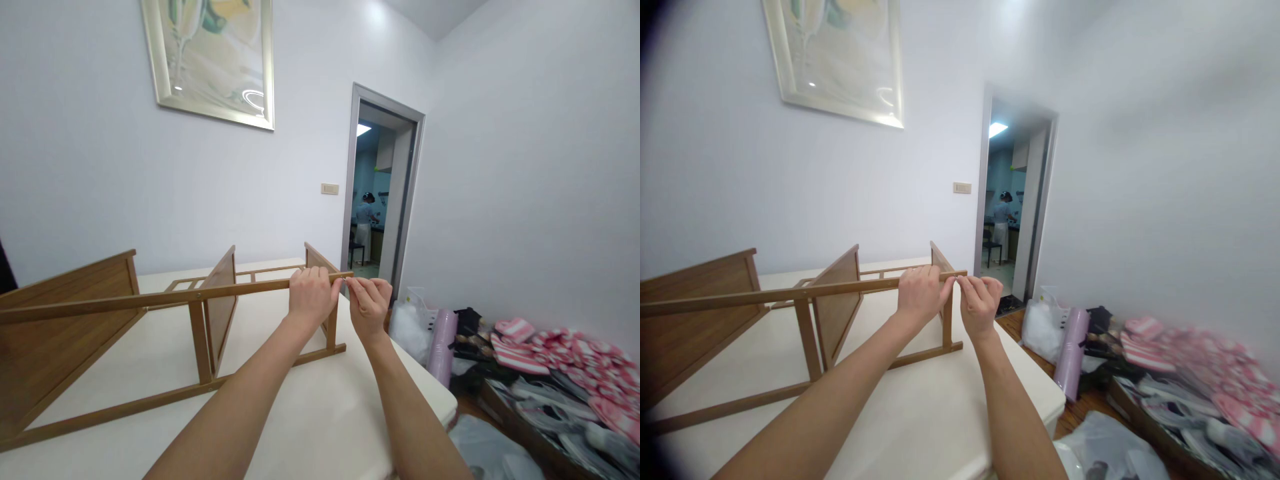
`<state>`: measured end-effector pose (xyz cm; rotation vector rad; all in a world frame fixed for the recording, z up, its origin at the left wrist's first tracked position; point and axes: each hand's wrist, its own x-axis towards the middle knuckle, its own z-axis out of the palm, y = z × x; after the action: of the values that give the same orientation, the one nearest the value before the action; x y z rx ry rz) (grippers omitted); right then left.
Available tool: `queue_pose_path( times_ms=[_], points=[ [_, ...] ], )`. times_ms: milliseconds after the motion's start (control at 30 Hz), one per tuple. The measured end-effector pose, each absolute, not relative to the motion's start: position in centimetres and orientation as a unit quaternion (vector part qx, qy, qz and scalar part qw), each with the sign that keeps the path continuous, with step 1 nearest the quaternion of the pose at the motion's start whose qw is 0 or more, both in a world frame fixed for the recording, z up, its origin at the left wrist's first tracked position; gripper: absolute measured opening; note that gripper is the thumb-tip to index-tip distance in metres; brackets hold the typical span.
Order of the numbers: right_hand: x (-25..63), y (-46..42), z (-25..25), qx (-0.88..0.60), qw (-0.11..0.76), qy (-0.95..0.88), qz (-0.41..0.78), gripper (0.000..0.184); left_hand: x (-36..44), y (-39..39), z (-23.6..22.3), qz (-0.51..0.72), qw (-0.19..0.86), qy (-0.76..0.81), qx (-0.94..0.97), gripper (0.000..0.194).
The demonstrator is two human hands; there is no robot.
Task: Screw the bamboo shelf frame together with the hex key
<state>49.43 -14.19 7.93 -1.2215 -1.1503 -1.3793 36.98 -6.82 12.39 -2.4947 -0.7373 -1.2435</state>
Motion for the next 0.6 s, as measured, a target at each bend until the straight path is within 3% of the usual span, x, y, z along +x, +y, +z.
queue_pose_path(
  times_ms=[133, 600],
  points=[
    [49.63, -14.25, 7.9, -0.495, 0.439, -0.478, -0.577, 0.017, 36.71, -6.87, 12.48, -0.419, 0.133, -0.247, -0.863, 0.031],
    [49.35, -14.07, 8.4, -0.486, 0.545, -0.508, -0.457, 0.015, 36.21, -7.09, 12.7, -0.392, 0.124, -0.246, -0.878, 0.026]
  ],
)
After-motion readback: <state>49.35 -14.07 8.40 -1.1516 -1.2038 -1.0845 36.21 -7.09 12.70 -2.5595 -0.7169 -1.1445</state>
